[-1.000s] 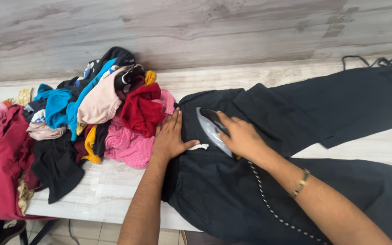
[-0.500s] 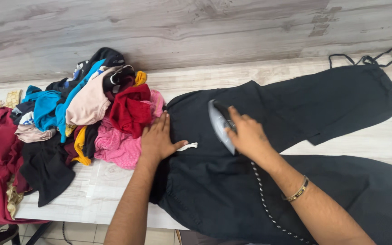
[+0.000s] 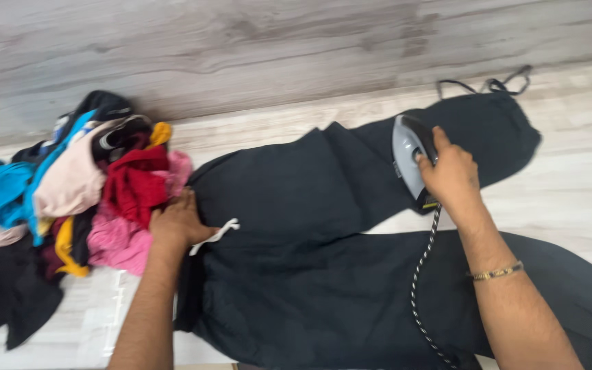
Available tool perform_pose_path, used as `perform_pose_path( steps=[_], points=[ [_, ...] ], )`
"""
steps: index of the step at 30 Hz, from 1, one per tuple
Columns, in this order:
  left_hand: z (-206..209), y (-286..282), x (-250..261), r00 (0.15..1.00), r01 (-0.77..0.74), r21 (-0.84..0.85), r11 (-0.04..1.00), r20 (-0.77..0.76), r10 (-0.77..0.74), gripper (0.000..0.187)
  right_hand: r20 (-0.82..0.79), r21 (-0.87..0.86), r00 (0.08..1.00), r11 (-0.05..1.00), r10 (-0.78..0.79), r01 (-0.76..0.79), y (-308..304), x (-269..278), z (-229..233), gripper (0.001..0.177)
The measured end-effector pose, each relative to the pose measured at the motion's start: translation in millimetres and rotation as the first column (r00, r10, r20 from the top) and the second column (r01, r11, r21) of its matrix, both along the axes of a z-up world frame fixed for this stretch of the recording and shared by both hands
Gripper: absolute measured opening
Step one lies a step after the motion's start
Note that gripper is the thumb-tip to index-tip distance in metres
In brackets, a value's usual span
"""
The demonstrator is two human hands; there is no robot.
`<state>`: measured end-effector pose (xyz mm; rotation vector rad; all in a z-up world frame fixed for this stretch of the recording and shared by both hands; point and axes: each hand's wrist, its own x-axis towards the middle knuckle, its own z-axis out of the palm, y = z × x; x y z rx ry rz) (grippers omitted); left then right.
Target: The person selects a pair of black trousers from a pile of clothes, lays them flat on a table, and irons them with a steam iron. The person smooths the fabric with one hand while moving the iron over the legs and waistband.
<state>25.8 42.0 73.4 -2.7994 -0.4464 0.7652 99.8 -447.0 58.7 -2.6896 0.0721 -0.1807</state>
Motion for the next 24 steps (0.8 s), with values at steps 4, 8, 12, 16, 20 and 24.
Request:
perform_pose_path(
  steps=[4, 8, 12, 16, 20, 24],
  points=[
    [11, -27, 6, 0.998, 0.063, 0.131, 0.989, -0.009, -0.062, 0.107, 0.039, 0.027, 0.999, 0.999, -0.035, 0.034, -32, 4, 0, 0.070],
    [-7, -117, 2, 0.793, 0.280, -0.058, 0.958, 0.577, -0.197, 0.069, 0.099, 0.001, 0.994, 0.999, 0.046, -0.047, -12, -3, 0, 0.067],
    [-46, -211, 13, 0.558, 0.528, -0.236, 0.816, 0.821, -0.123, 0.080, 0.041, 0.059, 0.985, 0.984, 0.168, -0.171, 22, -13, 0, 0.068],
    [-81, -221, 15, 0.579, 0.469, -0.179, 0.865, 0.802, -0.149, 0.089, -0.002, 0.058, 0.979, 0.978, 0.203, -0.202, 6, -4, 1, 0.067],
    [-96, -176, 14, 0.588, 0.391, -0.098, 0.915, 0.792, -0.166, 0.090, -0.007, 0.006, 1.000, 1.000, 0.001, -0.001, -60, 14, -1, 0.065],
    [-96, -136, 16, 0.618, 0.373, -0.096, 0.923, 0.767, -0.170, 0.088, 0.035, -0.011, 0.982, 0.983, -0.184, 0.184, -128, 25, -4, 0.069]
  ],
)
